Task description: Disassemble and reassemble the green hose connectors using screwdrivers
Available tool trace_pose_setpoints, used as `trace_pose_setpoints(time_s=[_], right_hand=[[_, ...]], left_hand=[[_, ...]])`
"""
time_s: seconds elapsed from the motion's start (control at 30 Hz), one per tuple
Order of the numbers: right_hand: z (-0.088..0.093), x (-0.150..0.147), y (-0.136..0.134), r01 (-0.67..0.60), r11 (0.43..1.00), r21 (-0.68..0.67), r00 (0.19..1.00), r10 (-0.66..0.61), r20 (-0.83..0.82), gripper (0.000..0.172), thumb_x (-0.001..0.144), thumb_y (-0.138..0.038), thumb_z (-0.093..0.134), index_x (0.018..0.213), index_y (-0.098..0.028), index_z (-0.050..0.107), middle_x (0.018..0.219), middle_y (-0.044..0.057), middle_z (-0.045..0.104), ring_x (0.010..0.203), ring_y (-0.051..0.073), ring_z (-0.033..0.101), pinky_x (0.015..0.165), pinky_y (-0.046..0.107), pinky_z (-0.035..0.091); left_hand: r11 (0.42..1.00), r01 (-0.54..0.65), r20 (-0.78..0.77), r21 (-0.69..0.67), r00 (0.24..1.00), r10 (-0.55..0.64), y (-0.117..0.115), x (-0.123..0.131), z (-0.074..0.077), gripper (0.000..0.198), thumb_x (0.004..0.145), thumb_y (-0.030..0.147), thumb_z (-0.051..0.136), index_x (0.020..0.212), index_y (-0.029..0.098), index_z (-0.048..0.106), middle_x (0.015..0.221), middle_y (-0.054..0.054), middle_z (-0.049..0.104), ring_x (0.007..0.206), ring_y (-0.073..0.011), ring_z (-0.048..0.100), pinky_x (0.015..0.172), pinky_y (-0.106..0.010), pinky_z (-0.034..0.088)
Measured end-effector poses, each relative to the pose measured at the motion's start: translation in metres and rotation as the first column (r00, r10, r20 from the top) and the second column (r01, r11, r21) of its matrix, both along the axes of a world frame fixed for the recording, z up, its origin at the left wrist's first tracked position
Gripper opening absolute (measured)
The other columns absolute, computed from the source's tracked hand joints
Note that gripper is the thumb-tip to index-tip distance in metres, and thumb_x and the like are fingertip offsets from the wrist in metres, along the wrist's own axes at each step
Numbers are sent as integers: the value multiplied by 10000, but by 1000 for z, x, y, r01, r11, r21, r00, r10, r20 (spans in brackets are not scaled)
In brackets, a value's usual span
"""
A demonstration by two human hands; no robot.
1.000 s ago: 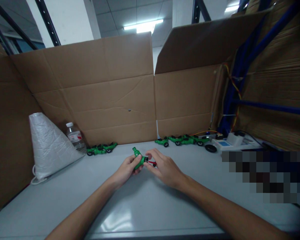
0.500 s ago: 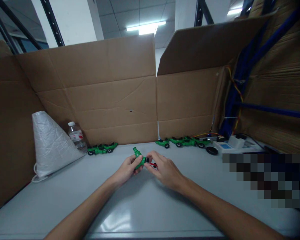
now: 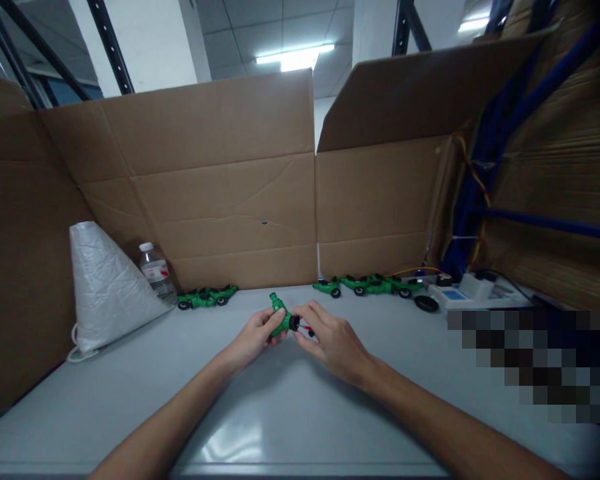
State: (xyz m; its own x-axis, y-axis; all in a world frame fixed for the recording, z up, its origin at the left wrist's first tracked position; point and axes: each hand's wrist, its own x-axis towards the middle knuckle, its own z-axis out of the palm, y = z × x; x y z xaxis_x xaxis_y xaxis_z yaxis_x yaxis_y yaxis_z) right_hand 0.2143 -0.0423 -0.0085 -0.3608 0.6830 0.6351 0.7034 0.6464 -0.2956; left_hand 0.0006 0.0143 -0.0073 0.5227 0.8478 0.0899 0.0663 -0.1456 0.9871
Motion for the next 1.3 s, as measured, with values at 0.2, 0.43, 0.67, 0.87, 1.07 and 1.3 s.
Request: trace_pose_setpoints(time_s=[0.2,0.43,0.67,0.87,1.07,1.3], right_hand=[[-1,1,1,79,994,70,980,-90,178,377,1001,-167,519,1345,-304,591,1276,67,646,784,149,695,575,213,477],[-4,1,3,52,998,41,981,-59,184,444,1000,-154,513,1408,-326,552,1327,73,626,750,141,686,605,229,507],[-6,-4,2,-18,984,-176,987,-10,-159,320,1049,-385,541,1317,-217,499,1030,63,723,846,214,721,751,326,550],[-5,-4,2,-66,991,-113,983,45,-180,192,1042,-291,540,1226,-235,537,1146,78,697,987,219,714,827,328,552],[3,-6,-5,-1,998,-64,998,-2,-55,223,1011,-199,542,1228,-248,552,1171,71,630,928,202,699,777,309,562],[7,-1,-2,65,989,-135,997,-57,57,167,1001,-274,577,1157,-223,550,1101,67,678,909,213,701,755,295,502]], left_hand=[[998,16,53,-56,999,-13,-2,2,4,523,911,681,632,865,162,603,719,10,536,567,-99,392,551,-249,271],[999,-2,50,-39,999,4,-1,2,2,524,924,673,621,829,158,590,694,19,510,562,-95,371,543,-252,255],[1000,-16,38,2,999,16,-3,4,0,523,907,667,658,942,147,629,735,13,534,589,-93,413,545,-228,292],[999,-34,8,29,999,34,-3,4,3,547,901,677,658,990,138,654,758,6,560,594,-93,433,547,-223,309],[998,-53,36,-18,998,54,0,2,2,548,891,688,661,965,145,657,750,2,579,573,-91,439,539,-228,297],[978,-191,127,-89,971,201,6,-4,11,544,874,696,667,868,159,583,736,17,537,557,-82,418,498,-204,275]])
